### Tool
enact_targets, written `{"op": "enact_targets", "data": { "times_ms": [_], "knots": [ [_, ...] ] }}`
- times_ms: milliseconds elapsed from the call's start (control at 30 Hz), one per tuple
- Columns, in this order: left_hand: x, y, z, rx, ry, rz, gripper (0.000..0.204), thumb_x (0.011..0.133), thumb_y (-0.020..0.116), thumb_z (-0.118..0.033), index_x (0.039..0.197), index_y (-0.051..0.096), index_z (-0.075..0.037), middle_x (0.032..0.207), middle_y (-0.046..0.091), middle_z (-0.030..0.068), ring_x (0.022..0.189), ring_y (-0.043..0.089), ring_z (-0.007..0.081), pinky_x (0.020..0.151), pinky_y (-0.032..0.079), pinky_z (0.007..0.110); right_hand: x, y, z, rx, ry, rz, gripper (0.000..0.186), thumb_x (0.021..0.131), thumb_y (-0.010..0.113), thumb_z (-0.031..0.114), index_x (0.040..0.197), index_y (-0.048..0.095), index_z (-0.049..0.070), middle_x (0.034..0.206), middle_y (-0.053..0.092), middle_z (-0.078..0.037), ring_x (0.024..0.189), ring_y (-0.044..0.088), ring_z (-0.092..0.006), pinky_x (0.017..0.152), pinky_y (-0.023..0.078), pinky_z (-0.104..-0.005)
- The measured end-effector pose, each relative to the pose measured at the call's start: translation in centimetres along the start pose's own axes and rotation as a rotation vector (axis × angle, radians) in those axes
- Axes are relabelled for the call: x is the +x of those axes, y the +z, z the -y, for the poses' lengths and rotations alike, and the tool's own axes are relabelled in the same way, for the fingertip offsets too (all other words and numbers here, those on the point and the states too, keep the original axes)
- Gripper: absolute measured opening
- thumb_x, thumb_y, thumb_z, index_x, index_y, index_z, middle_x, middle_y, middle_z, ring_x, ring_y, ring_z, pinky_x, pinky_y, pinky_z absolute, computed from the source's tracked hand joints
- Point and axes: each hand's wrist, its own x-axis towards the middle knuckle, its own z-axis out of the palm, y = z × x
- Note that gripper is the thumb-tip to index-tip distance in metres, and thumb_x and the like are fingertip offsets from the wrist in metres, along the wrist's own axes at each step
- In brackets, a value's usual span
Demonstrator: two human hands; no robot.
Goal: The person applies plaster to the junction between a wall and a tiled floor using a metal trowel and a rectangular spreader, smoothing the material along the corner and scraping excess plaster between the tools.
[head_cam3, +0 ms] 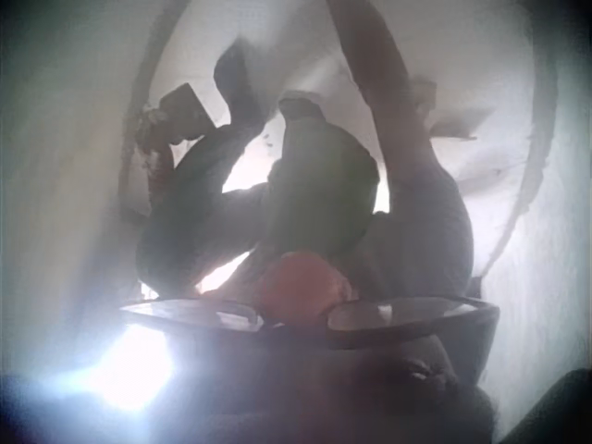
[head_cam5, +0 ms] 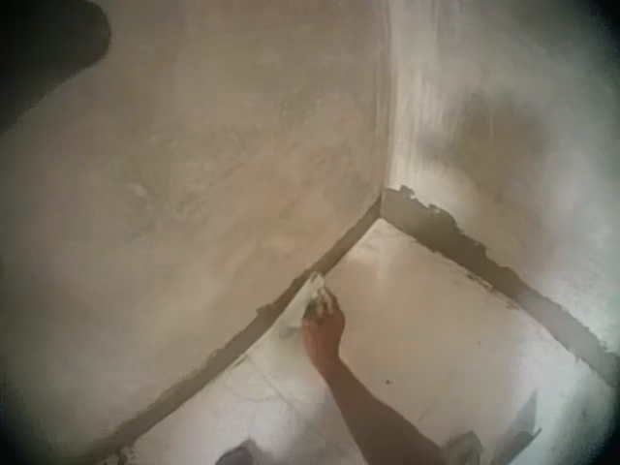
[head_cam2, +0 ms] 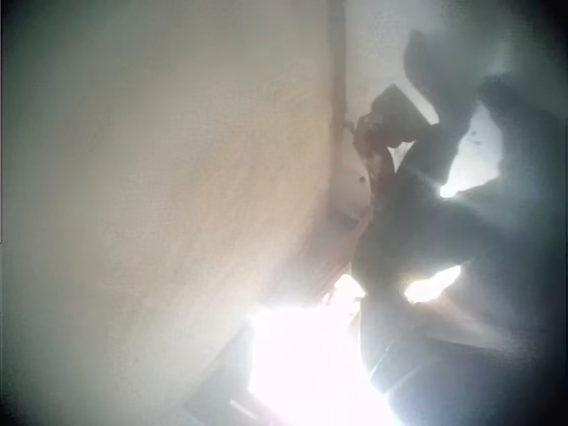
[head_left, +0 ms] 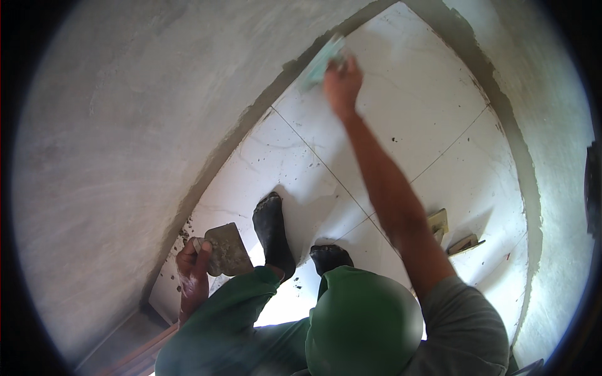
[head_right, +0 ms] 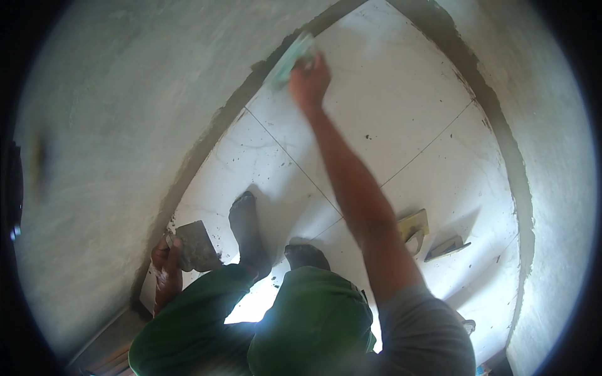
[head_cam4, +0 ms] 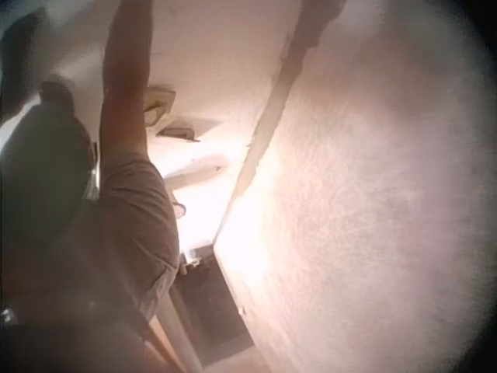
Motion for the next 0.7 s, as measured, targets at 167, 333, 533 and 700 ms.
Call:
{"op": "enact_targets", "data": {
  "times_ms": [167, 333, 533, 700],
  "knots": [
    [1.3, 1.0, 1.5, -0.123, 0.028, -0.025, 0.02, 0.107, 0.066, -0.024, 0.096, 0.066, -0.007, 0.079, 0.064, -0.0029, 0.07, 0.053, 0.0047, 0.065, 0.042, 0.026, 6.0, 0.6, -4.7, 0.067, 0.082, -0.05, 0.028, 0.095, 0.066, 0.012, 0.116, 0.063, -0.007, 0.103, 0.07, -0.019, 0.087, 0.069, -0.0278, 0.078, 0.058, -0.0419],
    [2.2, 2.0, -1.3, -0.125, 0.057, -0.057, 0.018, 0.107, 0.064, -0.02, 0.099, 0.068, -0.005, 0.083, 0.067, -0.0022, 0.074, 0.056, 0.0056, 0.07, 0.045, 0.026, -16.2, 8.6, 2.7, -0.008, 0.101, 0.02, 0.038, 0.098, 0.064, 0.014, 0.131, 0.058, -0.004, 0.087, 0.071, -0.018, 0.078, 0.072, -0.0289, 0.074, 0.058, -0.041],
    [3.3, 2.4, -1.8, -0.143, 0.09, -0.037, 0.017, 0.107, 0.064, -0.018, 0.103, 0.071, -0.003, 0.087, 0.07, -0.0009, 0.079, 0.06, 0.0063, 0.075, 0.047, 0.026, -16.3, 4.7, 4.3, 0.124, 0.125, 0.108, 0.04, 0.1, 0.064, 0.015, 0.137, 0.062, 0.001, 0.091, 0.073, -0.02, 0.077, 0.074, -0.0284, 0.073, 0.058, -0.0409],
    [3.8, 0.7, -0.6, -0.127, 0.001, 0.079, 0.016, 0.107, 0.064, -0.017, 0.108, 0.072, -0.003, 0.092, 0.072, 0.0004, 0.083, 0.061, 0.0066, 0.079, 0.049, 0.027, 2.0, 2.5, 1.0, 0.216, 0.182, -0.14, 0.042, 0.094, 0.062, 0.018, 0.129, 0.061, -0.006, 0.107, 0.071, -0.031, 0.101, 0.069, -0.0517, 0.086, 0.056, -0.0559]
  ]
}}
